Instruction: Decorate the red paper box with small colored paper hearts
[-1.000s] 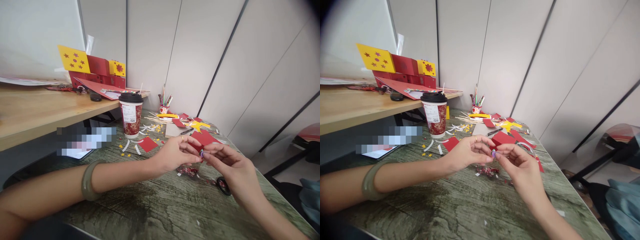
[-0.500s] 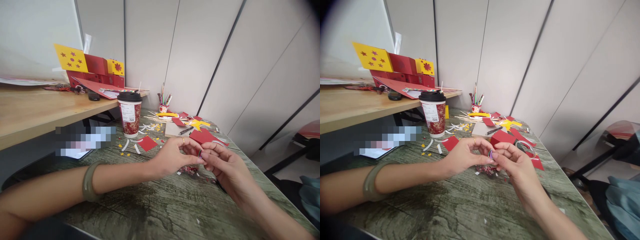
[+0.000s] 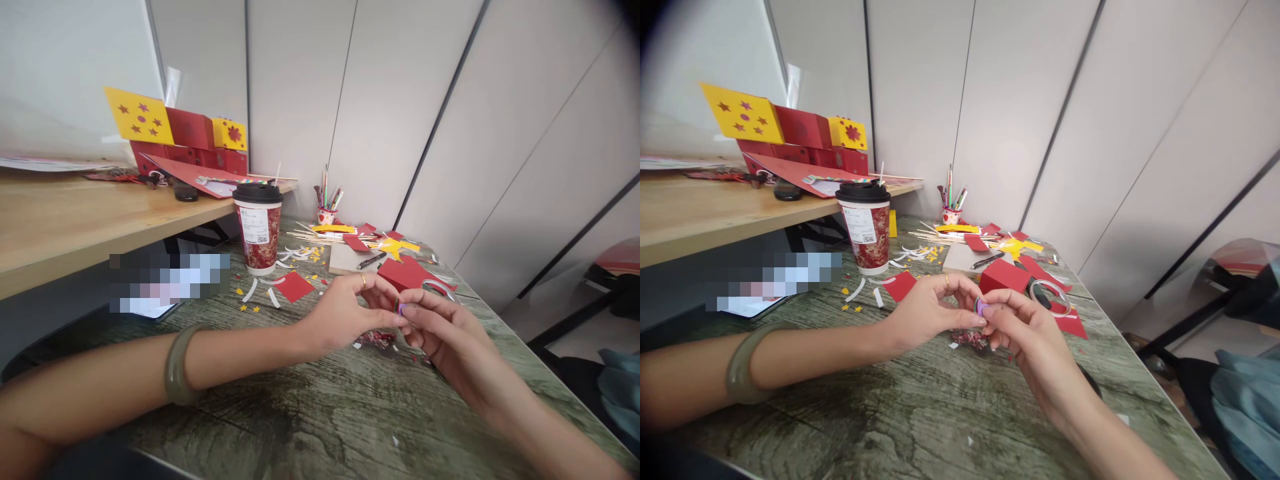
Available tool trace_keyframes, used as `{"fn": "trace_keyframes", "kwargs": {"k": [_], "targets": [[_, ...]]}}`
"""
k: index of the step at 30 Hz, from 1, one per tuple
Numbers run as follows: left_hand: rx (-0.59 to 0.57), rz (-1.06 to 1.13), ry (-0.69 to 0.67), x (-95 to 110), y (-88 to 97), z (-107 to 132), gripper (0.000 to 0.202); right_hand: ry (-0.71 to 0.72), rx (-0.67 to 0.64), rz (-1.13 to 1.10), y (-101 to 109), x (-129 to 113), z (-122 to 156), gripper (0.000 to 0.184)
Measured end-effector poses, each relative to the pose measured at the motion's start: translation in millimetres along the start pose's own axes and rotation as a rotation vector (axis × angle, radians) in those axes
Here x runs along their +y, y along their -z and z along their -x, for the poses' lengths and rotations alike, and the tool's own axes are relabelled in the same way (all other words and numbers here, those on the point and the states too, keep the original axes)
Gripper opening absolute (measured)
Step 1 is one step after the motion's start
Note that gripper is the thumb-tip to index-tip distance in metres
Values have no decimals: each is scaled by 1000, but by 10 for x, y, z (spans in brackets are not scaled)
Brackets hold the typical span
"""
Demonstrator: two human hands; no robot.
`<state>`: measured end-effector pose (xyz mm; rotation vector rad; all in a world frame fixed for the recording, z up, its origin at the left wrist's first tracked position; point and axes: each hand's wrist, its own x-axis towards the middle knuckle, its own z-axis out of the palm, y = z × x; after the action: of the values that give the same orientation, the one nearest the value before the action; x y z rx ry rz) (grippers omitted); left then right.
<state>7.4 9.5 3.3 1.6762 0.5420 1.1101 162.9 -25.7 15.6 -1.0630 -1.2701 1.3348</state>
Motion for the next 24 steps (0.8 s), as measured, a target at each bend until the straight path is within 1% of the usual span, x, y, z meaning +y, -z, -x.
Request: {"fn": "trace_keyframes", "kwargs": {"k": [3,6,9,13,16,19,24], "targets": [[-6,17,3,0,-8,8,18,-8,-7,45,-4,3,4,13],[-2,21,-11,18,-13,11,15,7,6,145,-6,5,13,15],[-6,23,-18,31,-16,10,14,108,69,290,-16,-10,22,17],[10,56,14,27,-22,12,27,277,163,509,-35,-43,46,16],[20,64,35,35,-33,20,25,384,177,602,-41,-44,75,12],[26,65,40,66,-46,31,22,438,189,647,-39,-31,102,9],[54,61,67,107,-56,55,16,500,248,698,-32,-21,121,9]]}}
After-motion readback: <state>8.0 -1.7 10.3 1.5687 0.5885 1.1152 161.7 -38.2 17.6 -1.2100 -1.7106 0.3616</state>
